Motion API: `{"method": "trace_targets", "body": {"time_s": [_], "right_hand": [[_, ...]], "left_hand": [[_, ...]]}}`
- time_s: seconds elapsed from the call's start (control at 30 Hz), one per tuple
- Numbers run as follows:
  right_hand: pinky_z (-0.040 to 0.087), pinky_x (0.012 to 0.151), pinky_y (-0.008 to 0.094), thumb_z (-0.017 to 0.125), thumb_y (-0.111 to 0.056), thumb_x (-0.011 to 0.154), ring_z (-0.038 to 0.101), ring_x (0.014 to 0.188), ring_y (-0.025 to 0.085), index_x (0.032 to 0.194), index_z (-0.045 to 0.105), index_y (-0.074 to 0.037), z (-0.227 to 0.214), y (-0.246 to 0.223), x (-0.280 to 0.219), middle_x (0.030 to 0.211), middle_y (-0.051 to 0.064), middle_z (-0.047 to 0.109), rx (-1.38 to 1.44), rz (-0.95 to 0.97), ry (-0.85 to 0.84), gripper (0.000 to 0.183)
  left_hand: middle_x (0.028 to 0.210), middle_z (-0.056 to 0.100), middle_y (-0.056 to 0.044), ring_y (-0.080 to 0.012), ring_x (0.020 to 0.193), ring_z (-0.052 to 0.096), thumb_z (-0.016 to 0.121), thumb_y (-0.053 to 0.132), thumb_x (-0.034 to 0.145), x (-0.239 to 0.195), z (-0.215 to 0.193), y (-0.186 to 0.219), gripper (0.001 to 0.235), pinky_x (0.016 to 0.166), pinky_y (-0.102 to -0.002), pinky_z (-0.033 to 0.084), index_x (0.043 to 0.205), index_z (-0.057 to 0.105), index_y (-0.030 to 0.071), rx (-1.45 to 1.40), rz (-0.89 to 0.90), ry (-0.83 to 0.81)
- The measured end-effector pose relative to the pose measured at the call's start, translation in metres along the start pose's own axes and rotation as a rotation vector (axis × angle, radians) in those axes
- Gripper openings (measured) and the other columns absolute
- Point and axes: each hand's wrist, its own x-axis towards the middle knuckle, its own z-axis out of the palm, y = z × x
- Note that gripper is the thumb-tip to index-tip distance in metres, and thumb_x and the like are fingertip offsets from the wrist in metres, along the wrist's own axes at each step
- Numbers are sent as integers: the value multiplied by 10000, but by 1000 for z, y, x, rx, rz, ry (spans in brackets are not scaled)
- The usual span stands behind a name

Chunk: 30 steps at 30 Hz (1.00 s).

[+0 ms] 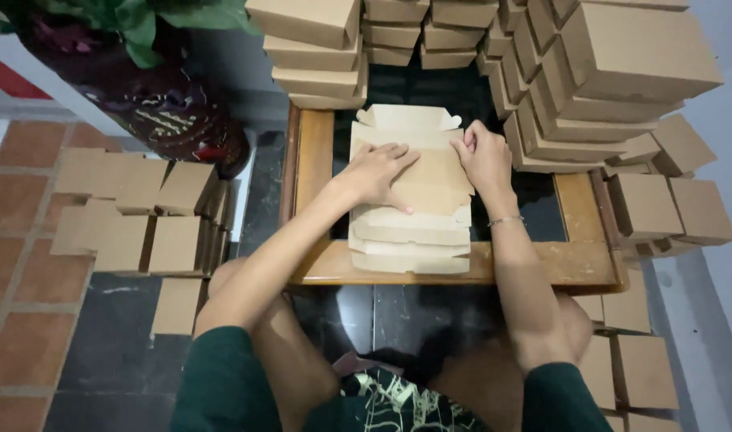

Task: Folding flat cardboard templates into small boxes and stacking them on a low table.

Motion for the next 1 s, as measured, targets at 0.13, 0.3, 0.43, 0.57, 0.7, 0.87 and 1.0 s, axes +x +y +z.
{"method": "trace_targets", "body": {"time_s": [0.13,0.3,0.43,0.57,0.7,0.87,1.0], "right_hand": [[543,697,522,812,-309,916,709,794,389,850,546,-140,1,3,-4,694,71,656,11,-12,20,322],[547,645,486,847,-421,936,702,703,355,817,564,-140,8,9,2,631,61,646,71,-119,247,416],[541,601,370,830,-357,1011,705,645,302,785,553,-134,7,13,3,583,69,621,110,-223,462,421],[516,558,346,631,-241,1114,673,596,315,725,562,-130,6,14,9,552,84,586,201,-329,635,411],[516,550,288,487,-281,1138,606,487,225,687,585,-156,14,23,8,481,-4,541,292,-341,698,478],[498,525,254,425,-314,1127,579,458,151,696,617,-174,6,25,1,491,-61,560,319,-354,826,493],[507,556,350,686,-152,1031,644,567,317,731,648,-149,27,18,-5,553,49,558,169,-482,784,302]], "left_hand": [[1535,531,-108,-272,1444,469,794,673,758,7,-2,-3,992,1092,-559,387,1558,428,213,12,-4,-21],[1327,688,-158,-356,1264,630,758,612,835,22,-4,-19,774,1065,-559,451,1473,548,229,-67,-7,13],[1264,720,-155,-390,1214,656,706,590,886,28,-4,-30,654,1047,-562,477,1415,607,220,-181,-27,27],[1205,751,-106,-375,1199,668,678,500,911,55,-6,-49,498,1015,-551,501,1325,687,223,-245,-65,37],[1143,768,-40,-310,1198,669,644,548,923,76,4,-62,400,999,-508,509,1277,698,369,-209,-107,30],[1118,775,-67,-343,1144,694,647,440,920,71,-5,-54,388,961,-508,492,1283,711,318,-146,-116,99],[1070,777,-84,-357,1073,713,657,300,910,71,3,-50,344,906,-510,519,1245,737,293,-107,-131,194]]}}
